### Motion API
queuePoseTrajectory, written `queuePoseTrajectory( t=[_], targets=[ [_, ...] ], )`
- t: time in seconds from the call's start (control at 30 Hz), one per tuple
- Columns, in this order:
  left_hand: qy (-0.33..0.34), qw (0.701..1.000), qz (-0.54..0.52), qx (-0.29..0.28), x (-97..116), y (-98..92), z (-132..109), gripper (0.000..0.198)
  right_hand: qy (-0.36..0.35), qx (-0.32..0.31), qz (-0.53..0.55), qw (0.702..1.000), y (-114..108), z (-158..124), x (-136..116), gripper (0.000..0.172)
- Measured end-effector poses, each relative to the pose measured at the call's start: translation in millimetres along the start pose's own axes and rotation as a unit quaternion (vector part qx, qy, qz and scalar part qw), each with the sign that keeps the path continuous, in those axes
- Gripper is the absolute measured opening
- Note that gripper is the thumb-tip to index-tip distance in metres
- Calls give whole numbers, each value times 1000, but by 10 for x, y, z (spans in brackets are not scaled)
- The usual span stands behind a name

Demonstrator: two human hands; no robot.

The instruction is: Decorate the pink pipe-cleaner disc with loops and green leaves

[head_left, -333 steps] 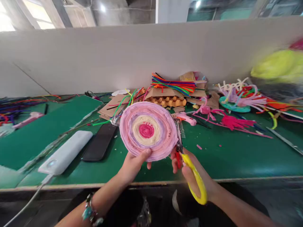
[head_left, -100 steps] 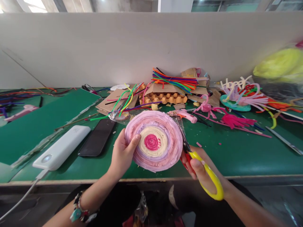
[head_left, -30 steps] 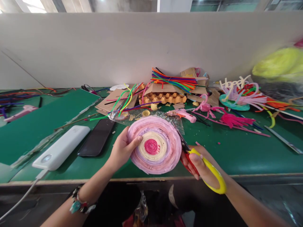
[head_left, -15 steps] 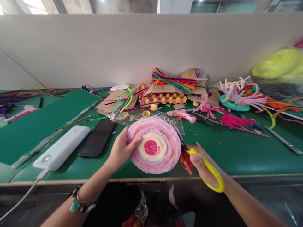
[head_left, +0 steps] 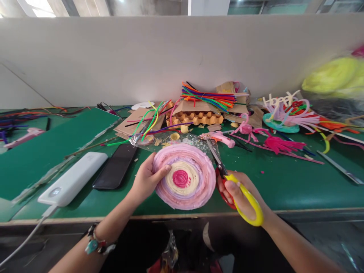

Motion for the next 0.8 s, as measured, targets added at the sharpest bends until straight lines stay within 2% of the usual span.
queuePoseTrajectory(
  t=[0.17, 0.37, 0.5, 0.6, 0.7, 0.8],
  targets=[
    [1, 999, -33, -10, 3, 10, -4, 29, -28, 25, -43, 998, -82, 55, -120, 50],
    [18, 999, 28, -13, 61, 35, -51, 24, -98, -20, 11, 995, 27, 33, -147, 47],
    [48, 994, 72, -65, 141, 122, -109, 26, -48, -2, 10, 999, 45, 40, -105, 39],
    [63, 993, 63, -77, 173, 141, -137, 21, -5, 27, -8, 1000, 27, 43, -87, 32],
    [41, 997, -26, -61, 122, 130, -124, 24, -8, 91, -1, 996, -29, 26, -59, 31],
    [-24, 975, -217, -43, -11, 193, -104, 40, -34, 152, 4, 988, -94, -3, 12, 30]
  ],
)
Point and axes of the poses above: each hand's wrist, its own z-axis towards the middle knuckle, its own y-axis out of the palm, x = y × z, the point moved 5 cm from there along z, towards the middle knuckle, and after that the axes turned 11 degrees about -x, right-handed, at the moved point
